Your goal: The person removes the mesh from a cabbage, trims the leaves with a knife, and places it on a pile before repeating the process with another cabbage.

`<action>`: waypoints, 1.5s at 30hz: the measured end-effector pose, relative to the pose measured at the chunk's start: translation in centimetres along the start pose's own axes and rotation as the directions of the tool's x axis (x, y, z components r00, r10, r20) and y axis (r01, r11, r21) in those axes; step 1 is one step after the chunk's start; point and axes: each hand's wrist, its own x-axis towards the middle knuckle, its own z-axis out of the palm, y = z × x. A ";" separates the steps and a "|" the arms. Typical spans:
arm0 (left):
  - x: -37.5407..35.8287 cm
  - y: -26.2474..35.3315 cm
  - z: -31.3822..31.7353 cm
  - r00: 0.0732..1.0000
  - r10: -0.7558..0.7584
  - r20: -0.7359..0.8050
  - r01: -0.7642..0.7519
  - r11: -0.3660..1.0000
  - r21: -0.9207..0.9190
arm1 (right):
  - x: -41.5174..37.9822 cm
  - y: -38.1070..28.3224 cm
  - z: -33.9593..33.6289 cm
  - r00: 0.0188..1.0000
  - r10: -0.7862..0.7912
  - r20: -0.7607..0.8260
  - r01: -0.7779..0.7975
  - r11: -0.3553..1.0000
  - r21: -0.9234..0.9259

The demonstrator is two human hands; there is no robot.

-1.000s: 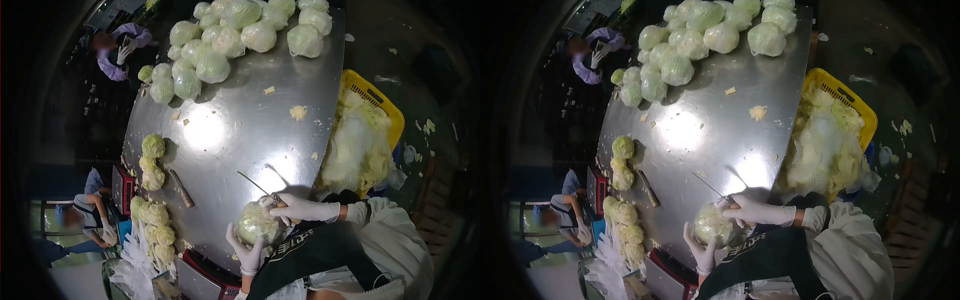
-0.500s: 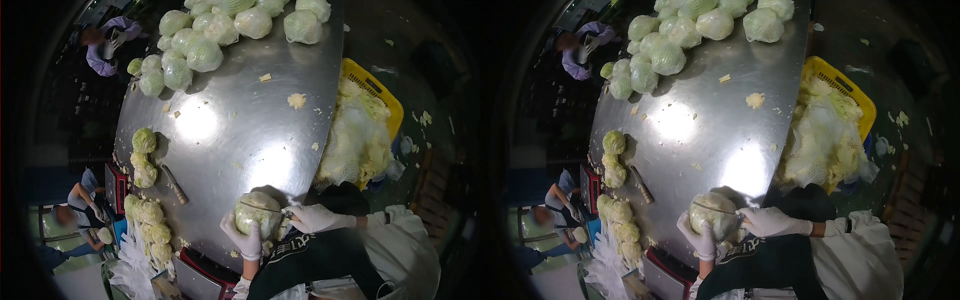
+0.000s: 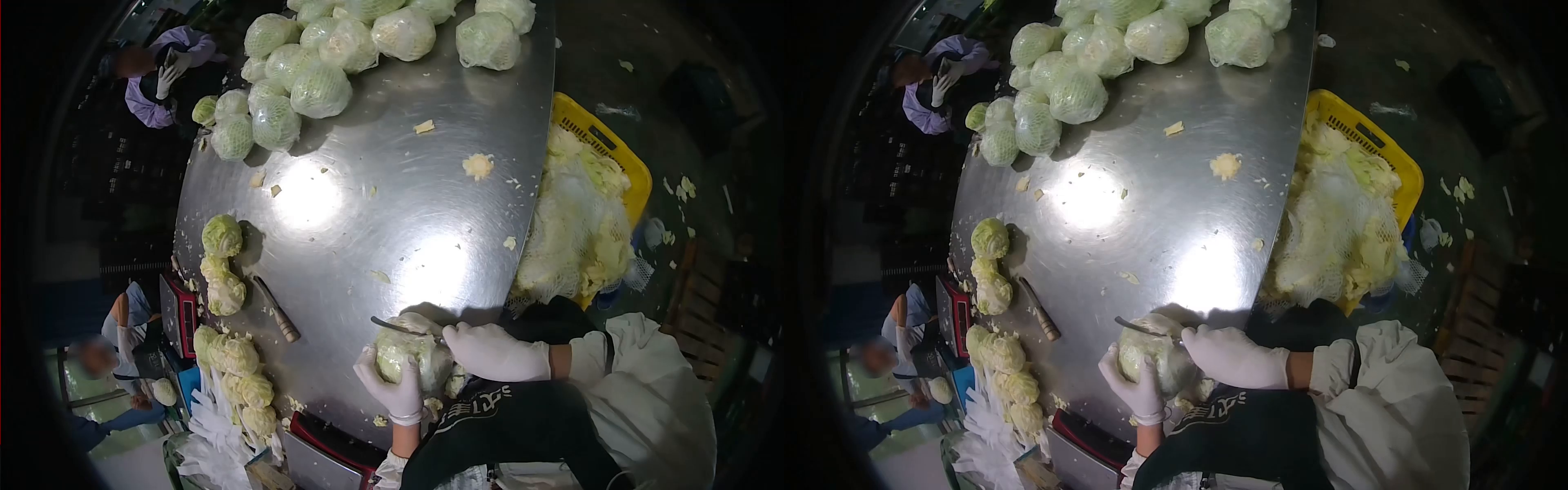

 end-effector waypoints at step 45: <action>-6.0 -6.6 -3.3 0.990 0.140 -0.016 -0.140 0.963 -0.231 | 1.6 0.6 2.5 0.944 0.139 0.300 -0.330 0.358 0.873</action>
